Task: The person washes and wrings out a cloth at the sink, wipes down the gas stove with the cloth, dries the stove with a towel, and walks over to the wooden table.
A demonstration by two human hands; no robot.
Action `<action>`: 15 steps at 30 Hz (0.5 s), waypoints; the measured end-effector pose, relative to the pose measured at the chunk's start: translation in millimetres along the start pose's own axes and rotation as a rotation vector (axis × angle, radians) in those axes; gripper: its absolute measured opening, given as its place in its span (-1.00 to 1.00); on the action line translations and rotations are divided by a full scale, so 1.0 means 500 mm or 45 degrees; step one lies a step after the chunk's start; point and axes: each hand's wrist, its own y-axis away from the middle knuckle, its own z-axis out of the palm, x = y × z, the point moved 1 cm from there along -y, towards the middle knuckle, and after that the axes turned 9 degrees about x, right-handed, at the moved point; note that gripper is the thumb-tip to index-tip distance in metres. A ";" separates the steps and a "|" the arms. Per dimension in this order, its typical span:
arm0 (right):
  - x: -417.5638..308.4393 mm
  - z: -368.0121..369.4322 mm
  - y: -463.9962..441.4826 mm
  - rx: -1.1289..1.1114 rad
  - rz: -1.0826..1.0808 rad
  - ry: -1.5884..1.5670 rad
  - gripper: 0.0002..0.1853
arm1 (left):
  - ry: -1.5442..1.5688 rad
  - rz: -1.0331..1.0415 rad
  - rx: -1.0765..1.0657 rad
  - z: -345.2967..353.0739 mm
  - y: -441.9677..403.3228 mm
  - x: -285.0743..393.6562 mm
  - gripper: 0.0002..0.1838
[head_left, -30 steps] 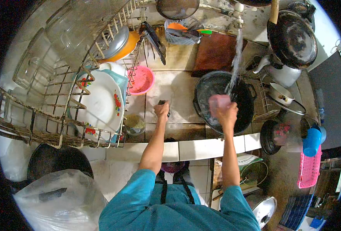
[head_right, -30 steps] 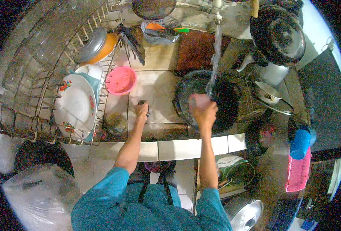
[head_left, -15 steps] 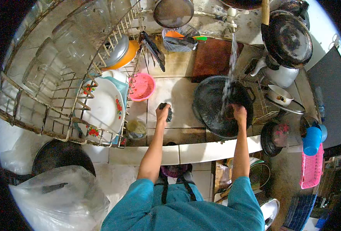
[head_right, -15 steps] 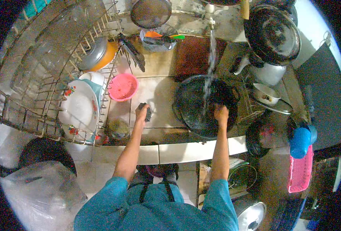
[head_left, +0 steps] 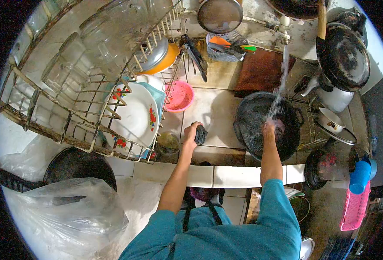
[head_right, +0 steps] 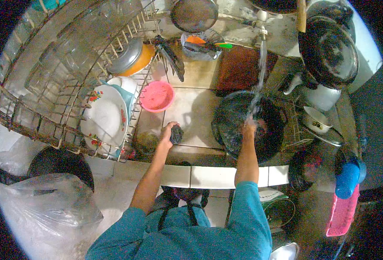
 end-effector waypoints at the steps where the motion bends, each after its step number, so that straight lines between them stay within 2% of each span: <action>1: 0.003 -0.007 -0.009 0.083 -0.015 0.063 -0.71 | 0.016 0.032 -0.004 -0.004 -0.007 -0.005 -0.84; 4: 0.053 -0.023 -0.027 0.052 0.123 0.745 -0.73 | 0.064 0.121 0.031 0.003 -0.014 -0.016 -0.83; 6: 0.073 0.008 0.038 -0.263 0.160 0.975 -0.71 | 0.086 0.169 0.110 0.025 -0.007 -0.020 -0.83; 9: 0.080 0.127 0.271 -0.821 0.138 0.851 -0.67 | 0.183 -0.075 0.067 0.043 -0.031 -0.039 -0.79; 11: 0.071 0.198 0.411 -1.209 0.067 0.941 -0.67 | 0.242 -0.189 0.034 0.034 -0.106 -0.099 -0.74; 13: 0.116 0.236 0.415 -1.440 -0.548 1.411 -0.67 | 0.351 -0.260 -0.055 0.053 -0.091 -0.105 -0.74; 15: 0.091 0.257 0.465 -1.336 -0.823 1.595 -0.68 | 0.428 -0.316 -0.117 0.078 -0.052 -0.092 -0.73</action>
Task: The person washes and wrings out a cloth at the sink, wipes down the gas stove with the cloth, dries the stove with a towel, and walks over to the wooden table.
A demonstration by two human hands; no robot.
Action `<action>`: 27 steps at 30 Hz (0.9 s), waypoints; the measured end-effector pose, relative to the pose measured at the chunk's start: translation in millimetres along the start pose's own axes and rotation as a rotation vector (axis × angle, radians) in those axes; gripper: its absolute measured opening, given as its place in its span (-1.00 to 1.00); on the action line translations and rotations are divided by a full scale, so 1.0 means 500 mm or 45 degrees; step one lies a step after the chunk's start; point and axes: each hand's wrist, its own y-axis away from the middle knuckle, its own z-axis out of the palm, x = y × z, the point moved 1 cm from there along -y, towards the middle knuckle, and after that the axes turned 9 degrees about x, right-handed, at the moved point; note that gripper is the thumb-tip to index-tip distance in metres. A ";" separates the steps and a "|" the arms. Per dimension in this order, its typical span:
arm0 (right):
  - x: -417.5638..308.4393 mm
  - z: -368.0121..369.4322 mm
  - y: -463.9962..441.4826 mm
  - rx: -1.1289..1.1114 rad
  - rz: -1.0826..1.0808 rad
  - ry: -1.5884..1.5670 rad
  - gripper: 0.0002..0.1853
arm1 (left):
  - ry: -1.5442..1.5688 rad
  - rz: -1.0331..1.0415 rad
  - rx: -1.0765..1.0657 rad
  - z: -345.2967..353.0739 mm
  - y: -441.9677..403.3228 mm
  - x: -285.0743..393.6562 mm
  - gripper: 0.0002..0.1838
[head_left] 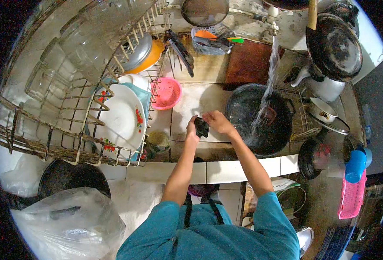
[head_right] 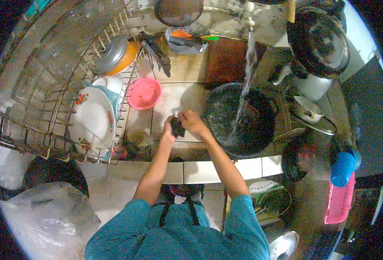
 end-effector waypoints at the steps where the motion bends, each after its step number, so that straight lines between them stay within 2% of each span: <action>1: -0.027 -0.011 0.003 0.052 -0.029 0.146 -0.69 | -0.062 -0.013 0.047 0.004 0.002 -0.005 -0.73; 4: -0.027 -0.022 0.034 0.242 0.078 -0.043 -0.72 | -0.192 -0.014 0.122 0.002 0.001 -0.002 -0.70; 5: -0.026 -0.033 0.046 0.306 0.090 -0.112 -0.73 | -0.265 0.029 0.252 0.001 -0.002 0.002 -0.69; 6: 0.056 -0.019 0.042 0.324 0.232 -0.193 -0.78 | -0.339 0.072 0.384 0.007 0.009 0.011 -0.68; 7: 0.063 -0.040 0.052 0.308 0.214 -0.125 -0.78 | -0.417 0.114 0.513 0.014 0.017 0.017 -0.66; 8: 0.064 -0.066 0.063 0.299 0.196 -0.054 -0.79 | -0.398 0.175 0.502 0.015 0.021 0.024 -0.64; 9: 0.061 -0.094 0.074 0.290 0.182 0.021 -0.79 | -0.388 0.285 0.571 -0.024 -0.056 0.010 -0.70; 11: 0.055 -0.147 0.095 0.378 0.140 0.031 -0.81 | -0.551 0.505 0.492 0.006 0.004 0.031 -0.82; 12: 0.061 -0.175 0.092 0.405 0.210 0.016 -0.84 | -0.523 0.538 0.457 0.035 0.055 0.047 -0.87; 13: 0.074 -0.206 0.087 0.518 0.056 0.030 -0.80 | -0.509 0.573 0.476 0.043 0.067 0.050 -0.86; 15: 0.075 -0.286 0.076 0.665 0.035 0.276 -0.79 | -0.474 0.650 0.508 0.061 0.081 0.055 -0.82; 16: 0.035 -0.334 0.067 0.701 0.051 0.368 -0.79 | -0.483 0.644 0.448 0.039 0.052 0.048 -0.82; 17: -0.010 -0.383 0.055 0.736 0.069 0.460 -0.79 | -0.458 0.612 0.498 0.035 0.043 0.045 -0.82; 19: -0.053 -0.466 0.011 1.060 -0.166 0.595 -0.79 | -0.406 0.545 0.599 0.035 0.035 0.039 -0.83; 21: -0.081 -0.552 -0.053 1.200 -0.132 0.924 -0.69 | -0.305 0.447 0.440 0.014 0.018 0.032 -0.84; 23: -0.142 -0.601 -0.096 1.355 -0.277 0.895 -0.59 | -0.252 0.397 0.299 -0.034 -0.041 0.011 -0.82; 24: -0.147 -0.625 -0.122 1.334 -0.342 0.933 -0.53 | -0.337 0.186 0.034 -0.029 0.001 0.026 -0.78; 27: -0.137 -0.716 -0.218 1.350 -0.631 1.103 -0.37 | -0.389 0.079 0.031 -0.021 0.050 0.036 -0.75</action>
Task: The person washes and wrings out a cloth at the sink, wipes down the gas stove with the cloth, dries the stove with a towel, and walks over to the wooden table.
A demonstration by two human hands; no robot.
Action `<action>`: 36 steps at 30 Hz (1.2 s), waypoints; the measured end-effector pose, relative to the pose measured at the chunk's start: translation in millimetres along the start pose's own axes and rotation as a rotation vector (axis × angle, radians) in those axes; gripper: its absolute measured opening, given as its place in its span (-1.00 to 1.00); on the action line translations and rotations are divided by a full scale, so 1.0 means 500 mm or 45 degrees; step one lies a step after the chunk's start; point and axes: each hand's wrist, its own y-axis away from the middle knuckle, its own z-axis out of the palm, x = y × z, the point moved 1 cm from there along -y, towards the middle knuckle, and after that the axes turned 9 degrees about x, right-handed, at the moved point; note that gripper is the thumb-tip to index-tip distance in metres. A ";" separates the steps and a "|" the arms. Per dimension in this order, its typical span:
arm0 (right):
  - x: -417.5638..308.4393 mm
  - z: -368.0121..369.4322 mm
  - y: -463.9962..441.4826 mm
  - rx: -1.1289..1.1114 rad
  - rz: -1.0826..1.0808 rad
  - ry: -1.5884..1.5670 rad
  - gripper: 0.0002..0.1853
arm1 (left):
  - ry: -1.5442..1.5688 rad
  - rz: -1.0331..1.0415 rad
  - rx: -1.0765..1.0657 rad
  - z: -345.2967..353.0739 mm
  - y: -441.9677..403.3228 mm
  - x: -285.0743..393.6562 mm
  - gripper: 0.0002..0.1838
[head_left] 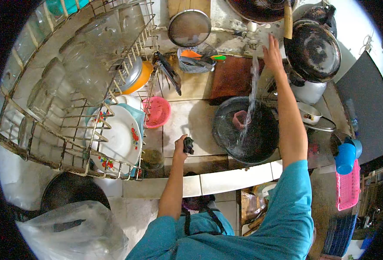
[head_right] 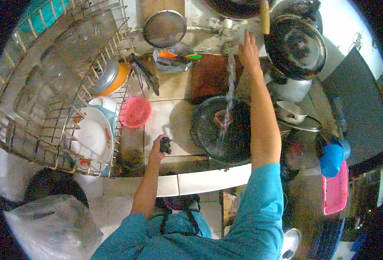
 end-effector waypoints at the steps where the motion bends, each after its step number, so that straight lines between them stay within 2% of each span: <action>1: -0.008 0.012 -0.014 0.056 -0.108 0.010 -0.32 | 0.051 0.034 -0.071 -0.004 0.009 -0.003 -0.75; 2: -0.008 0.020 -0.028 -0.061 0.049 -0.058 -0.31 | -0.014 0.028 -0.063 -0.009 0.012 0.004 -0.76; 4: 0.006 0.053 -0.062 -0.007 -0.058 -0.047 -0.29 | -0.135 0.010 -0.033 -0.029 0.016 0.014 -0.77; 6: 0.028 0.098 -0.073 0.022 -0.151 0.112 -0.40 | -0.133 0.347 -0.038 -0.048 0.044 0.010 -0.77; 8: -0.007 0.069 -0.100 -0.156 -0.066 0.259 -0.47 | 0.074 0.171 -0.018 -0.051 0.042 0.031 -0.74; 10: 0.023 0.099 -0.123 -0.166 0.102 0.340 -0.54 | 0.032 0.139 0.026 -0.053 0.053 0.049 -0.74; 13: 0.028 0.098 -0.122 -0.247 -0.108 0.502 -0.65 | 0.056 0.094 0.026 -0.072 0.040 0.044 -0.75; 16: -0.013 0.079 -0.111 -0.189 -0.085 0.549 -0.76 | 0.210 0.002 0.027 -0.078 0.034 0.039 -0.75; 17: -0.025 0.071 -0.106 -0.090 -0.138 0.558 -0.80 | 0.250 -0.035 0.048 -0.072 0.040 0.040 -0.75; 20: -0.048 0.046 -0.117 -0.139 -0.185 0.697 -0.83 | 0.314 -0.045 0.094 -0.065 0.055 0.039 -0.73; 24: -0.123 0.035 -0.119 -0.219 0.213 0.570 -0.83 | 0.275 0.021 0.120 -0.075 0.035 0.034 -0.74; 26: -0.160 0.040 -0.113 -0.139 0.268 0.589 -0.80 | 0.255 0.047 0.126 -0.070 0.026 0.029 -0.75; 27: -0.177 0.035 -0.120 -0.211 0.383 0.569 -0.75 | 0.197 0.074 0.098 -0.072 0.029 0.033 -0.75; 30: -0.149 0.061 -0.121 -0.299 0.381 0.598 -0.67 | 0.129 0.068 0.134 -0.069 0.032 0.022 -0.74; 31: -0.160 0.085 -0.102 0.021 0.455 0.457 -0.77 | 0.125 0.041 0.125 -0.073 0.026 0.016 -0.73; 34: -0.138 0.047 -0.055 0.081 0.602 0.063 -0.56 | 0.082 0.067 0.112 -0.066 0.018 -0.005 -0.74; 35: -0.191 -0.006 -0.009 0.210 0.702 -0.165 -0.51 | 0.064 0.078 0.102 -0.070 0.004 -0.016 -0.74; 36: -0.196 -0.028 0.064 0.440 0.569 -0.185 -0.53 | 0.049 0.089 0.089 -0.068 -0.007 -0.026 -0.74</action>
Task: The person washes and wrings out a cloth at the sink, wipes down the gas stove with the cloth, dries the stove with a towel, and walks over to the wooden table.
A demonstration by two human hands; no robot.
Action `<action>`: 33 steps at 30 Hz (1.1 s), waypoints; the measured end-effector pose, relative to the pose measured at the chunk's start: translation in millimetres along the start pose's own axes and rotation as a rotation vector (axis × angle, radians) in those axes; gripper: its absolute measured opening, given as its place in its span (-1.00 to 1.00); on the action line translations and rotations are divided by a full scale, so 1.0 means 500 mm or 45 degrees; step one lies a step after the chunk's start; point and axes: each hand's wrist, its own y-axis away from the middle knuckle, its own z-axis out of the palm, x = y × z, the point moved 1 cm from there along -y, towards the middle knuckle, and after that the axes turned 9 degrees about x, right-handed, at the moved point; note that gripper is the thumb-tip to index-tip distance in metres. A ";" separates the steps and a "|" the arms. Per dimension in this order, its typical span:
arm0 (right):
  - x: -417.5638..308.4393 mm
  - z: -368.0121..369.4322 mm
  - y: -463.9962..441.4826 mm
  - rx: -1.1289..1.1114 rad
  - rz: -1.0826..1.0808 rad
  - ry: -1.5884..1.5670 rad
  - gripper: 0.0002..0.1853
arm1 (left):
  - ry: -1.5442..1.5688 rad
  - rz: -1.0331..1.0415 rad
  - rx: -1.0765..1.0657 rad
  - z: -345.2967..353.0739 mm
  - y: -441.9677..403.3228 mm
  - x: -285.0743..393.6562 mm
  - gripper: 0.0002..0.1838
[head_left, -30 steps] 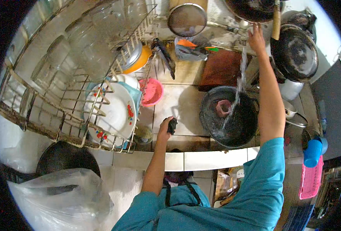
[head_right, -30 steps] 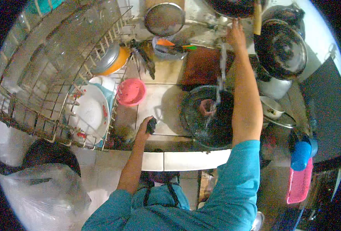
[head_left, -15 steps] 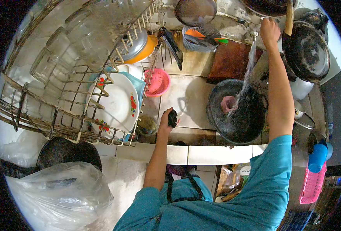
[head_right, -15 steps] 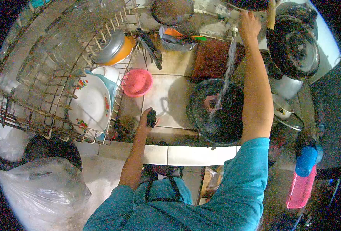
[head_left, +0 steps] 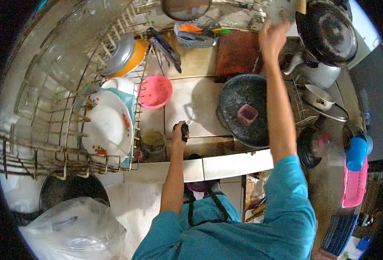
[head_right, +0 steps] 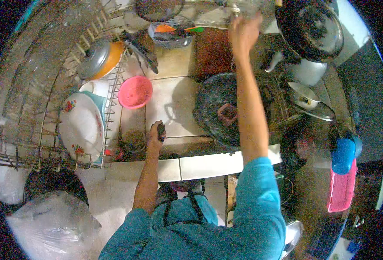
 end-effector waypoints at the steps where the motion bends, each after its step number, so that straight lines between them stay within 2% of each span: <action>1: 0.013 -0.060 0.060 -0.081 0.168 0.086 -0.54 | -0.021 -0.002 0.090 0.010 0.009 -0.004 -0.74; 2: 0.058 -0.109 0.134 -0.250 0.385 0.344 -0.54 | -0.045 0.013 0.109 0.022 0.025 0.003 -0.74; 4: 0.251 -0.181 0.342 -0.674 0.547 0.784 -0.29 | -0.094 0.037 0.160 0.032 0.060 0.012 -0.75; 5: 0.350 -0.220 0.452 -0.936 0.619 0.977 -0.17 | -0.122 0.057 0.153 0.006 0.022 -0.011 -0.74; 6: 0.438 -0.256 0.557 -1.143 0.676 1.123 -0.04 | -0.171 0.080 0.253 0.011 0.028 -0.008 -0.73; 8: 0.593 -0.308 0.787 -0.815 0.688 1.583 -0.10 | -0.278 0.121 0.457 0.022 0.051 0.004 -0.72; 11: 0.451 -0.347 0.661 -1.117 0.920 1.212 -0.17 | -0.290 0.116 0.363 -0.017 0.025 -0.003 -0.70; 14: 0.514 -0.322 0.650 -1.714 0.834 0.865 -0.22 | -0.253 0.087 0.311 -0.027 0.036 0.005 -0.72; 17: 0.458 -0.325 0.668 -1.611 0.498 0.730 -0.37 | -0.166 0.053 0.259 -0.031 0.039 0.010 -0.75; 19: 0.475 -0.299 0.650 -1.873 0.352 0.779 -0.38 | -0.135 0.055 0.259 -0.031 0.051 0.012 -0.76; 22: 0.462 -0.331 0.568 -1.367 0.062 0.880 -0.39 | -0.117 -0.020 0.296 -0.049 0.026 0.014 -0.77; 24: 0.435 -0.342 0.524 -1.011 0.103 1.220 -0.39 | -0.116 0.021 0.240 -0.046 0.034 0.018 -0.77; 25: 0.495 -0.359 0.567 -1.021 -0.171 1.348 -0.21 | -0.118 0.028 0.214 -0.046 0.033 0.019 -0.77; 26: 0.548 -0.359 0.592 -1.195 0.003 1.265 -0.22 | -0.119 0.034 0.189 -0.045 0.032 0.018 -0.76; 27: 0.607 -0.349 0.632 -1.444 0.357 1.019 -0.22 | -0.170 0.065 0.246 -0.043 0.030 0.014 -0.76; 29: 0.739 -0.337 0.750 -1.609 0.890 0.453 -0.23 | -0.269 0.129 0.363 -0.035 0.025 0.008 -0.74; 30: 0.805 -0.334 0.816 -1.585 1.006 0.250 -0.23 | -0.318 0.154 0.426 -0.034 0.026 0.000 -0.72; 33: 0.739 -0.312 0.807 -1.544 0.956 0.334 -0.30 | -0.369 0.158 0.453 -0.055 -0.007 -0.018 -0.63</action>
